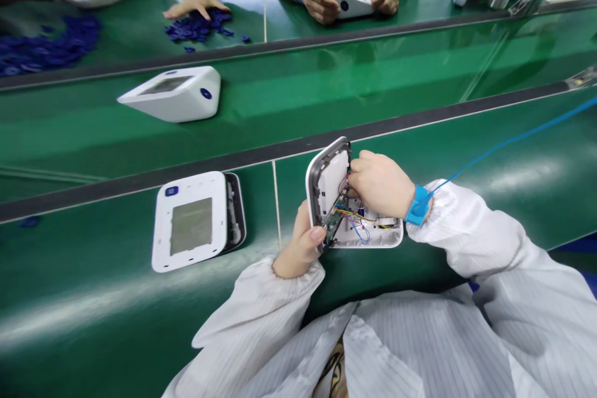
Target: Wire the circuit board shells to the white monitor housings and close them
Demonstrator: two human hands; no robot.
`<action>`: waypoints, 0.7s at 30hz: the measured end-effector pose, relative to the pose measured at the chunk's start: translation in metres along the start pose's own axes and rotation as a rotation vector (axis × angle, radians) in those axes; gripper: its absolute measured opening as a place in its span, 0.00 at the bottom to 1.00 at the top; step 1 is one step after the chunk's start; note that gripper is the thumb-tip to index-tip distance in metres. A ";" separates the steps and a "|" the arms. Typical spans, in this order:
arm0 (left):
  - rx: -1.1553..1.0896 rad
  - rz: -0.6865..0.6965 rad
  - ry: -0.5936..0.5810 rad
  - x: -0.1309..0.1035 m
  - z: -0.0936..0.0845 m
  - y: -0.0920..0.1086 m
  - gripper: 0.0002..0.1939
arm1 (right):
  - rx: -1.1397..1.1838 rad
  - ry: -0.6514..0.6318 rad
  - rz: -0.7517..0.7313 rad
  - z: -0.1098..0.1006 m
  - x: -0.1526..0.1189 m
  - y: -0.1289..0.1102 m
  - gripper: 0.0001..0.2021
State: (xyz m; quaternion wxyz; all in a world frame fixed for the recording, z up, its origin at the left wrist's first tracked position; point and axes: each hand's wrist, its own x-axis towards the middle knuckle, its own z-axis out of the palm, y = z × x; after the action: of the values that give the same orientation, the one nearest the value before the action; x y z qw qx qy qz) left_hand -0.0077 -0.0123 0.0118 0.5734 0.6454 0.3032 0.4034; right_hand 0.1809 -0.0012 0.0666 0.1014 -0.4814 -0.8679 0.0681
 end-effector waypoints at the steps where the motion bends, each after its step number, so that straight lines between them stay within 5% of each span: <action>1: -0.030 0.009 -0.020 0.000 0.000 -0.002 0.40 | -0.010 -0.003 0.003 -0.001 0.000 -0.001 0.14; 6: -0.144 0.012 -0.030 -0.001 -0.003 -0.007 0.42 | -0.020 -0.076 0.061 -0.010 -0.004 -0.004 0.12; 8: -0.150 0.011 -0.052 -0.001 -0.003 -0.005 0.42 | -0.015 -0.110 0.149 -0.016 -0.008 -0.001 0.07; 12: -0.228 0.044 -0.109 0.000 0.000 -0.001 0.43 | -0.032 -0.258 0.342 -0.027 -0.013 0.010 0.13; 15: -0.255 0.087 -0.114 0.002 0.003 0.001 0.44 | 0.064 -0.230 0.300 -0.037 -0.012 0.015 0.09; 18: -0.258 0.117 -0.112 0.004 0.004 0.002 0.44 | 0.262 -0.158 0.231 -0.047 -0.010 0.010 0.18; 21: -0.259 0.104 -0.121 0.003 0.003 0.000 0.44 | 0.401 -0.290 0.152 -0.048 -0.011 -0.003 0.17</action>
State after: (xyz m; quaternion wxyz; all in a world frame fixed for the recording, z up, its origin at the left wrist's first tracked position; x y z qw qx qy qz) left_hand -0.0033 -0.0111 0.0122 0.6474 0.6042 0.1795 0.4286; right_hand 0.1956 -0.0117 0.1122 0.0639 -0.5009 -0.8038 0.3145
